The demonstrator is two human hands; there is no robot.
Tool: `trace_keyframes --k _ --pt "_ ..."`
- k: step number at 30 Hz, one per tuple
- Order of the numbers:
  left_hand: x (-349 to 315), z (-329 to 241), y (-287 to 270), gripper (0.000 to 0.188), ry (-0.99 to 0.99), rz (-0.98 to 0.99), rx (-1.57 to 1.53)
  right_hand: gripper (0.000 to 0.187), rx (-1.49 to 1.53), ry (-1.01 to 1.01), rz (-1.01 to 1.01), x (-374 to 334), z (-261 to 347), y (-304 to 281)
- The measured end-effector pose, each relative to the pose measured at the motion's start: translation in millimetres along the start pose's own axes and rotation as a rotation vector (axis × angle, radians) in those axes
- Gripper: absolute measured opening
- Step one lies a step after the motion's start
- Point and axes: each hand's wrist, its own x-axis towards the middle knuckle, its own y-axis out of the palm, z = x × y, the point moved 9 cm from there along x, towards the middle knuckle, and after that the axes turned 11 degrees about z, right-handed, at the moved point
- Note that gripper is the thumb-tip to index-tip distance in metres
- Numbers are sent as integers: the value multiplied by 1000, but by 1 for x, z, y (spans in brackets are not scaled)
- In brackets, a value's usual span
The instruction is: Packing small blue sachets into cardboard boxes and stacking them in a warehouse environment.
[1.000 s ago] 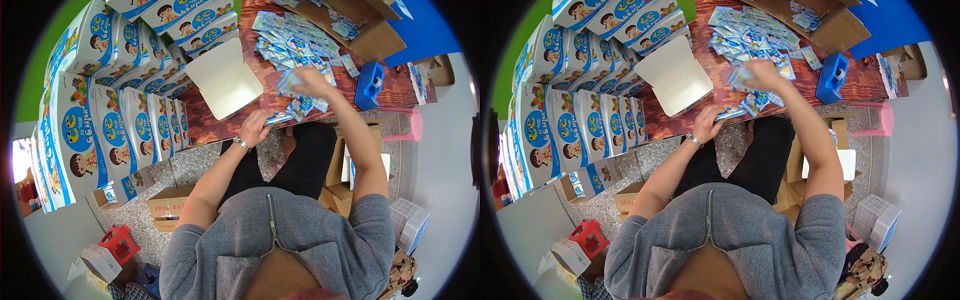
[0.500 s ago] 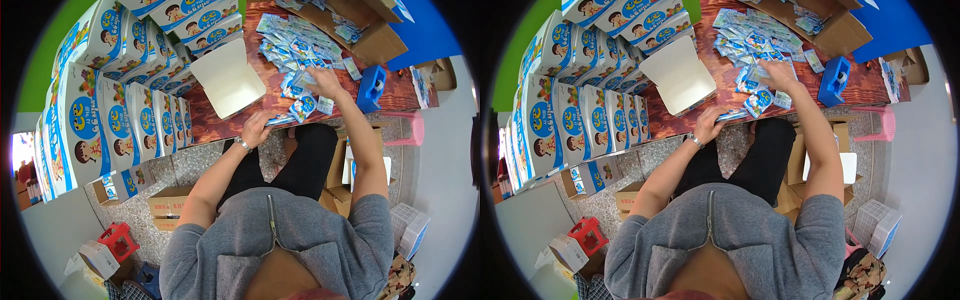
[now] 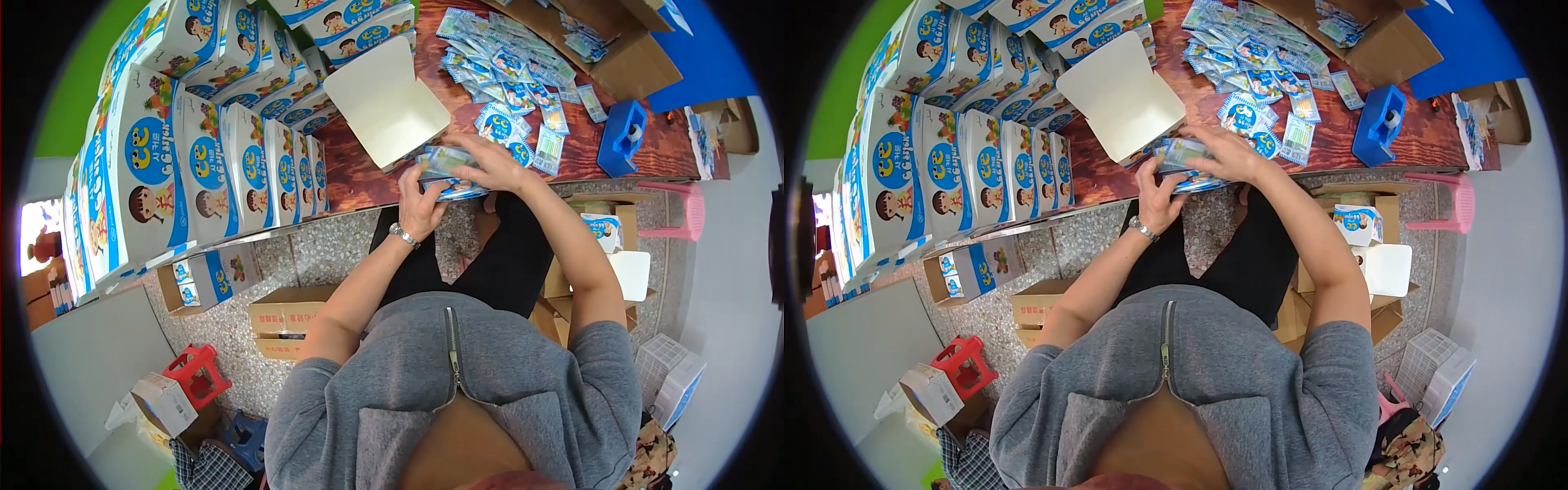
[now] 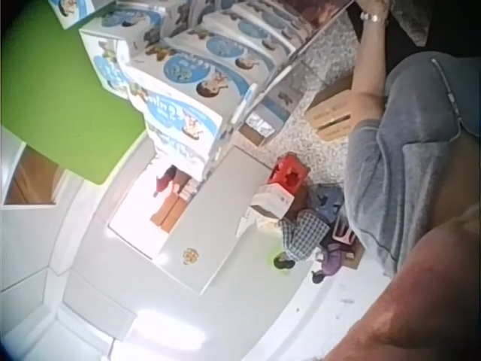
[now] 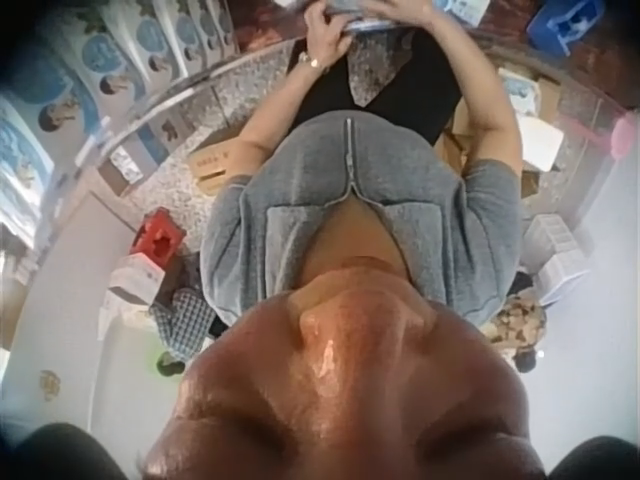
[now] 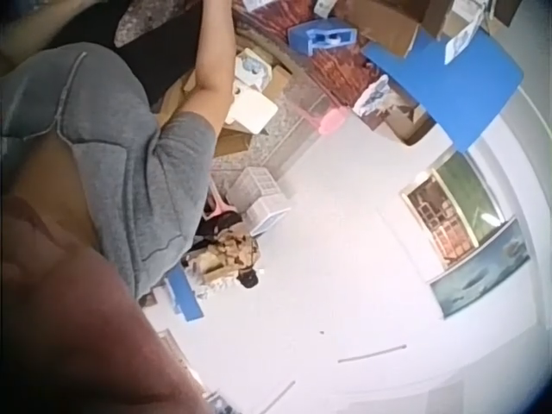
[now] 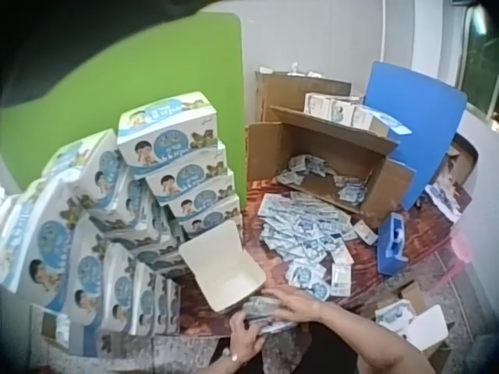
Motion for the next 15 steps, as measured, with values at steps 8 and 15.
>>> trace_keyframes --k 8,15 --pt "8 -10 3 73 96 -8 76 26 126 -26 -173 -16 1 20" --pt "31 -16 6 74 110 109 78 30 -107 -18 -187 -47 -40 -30"
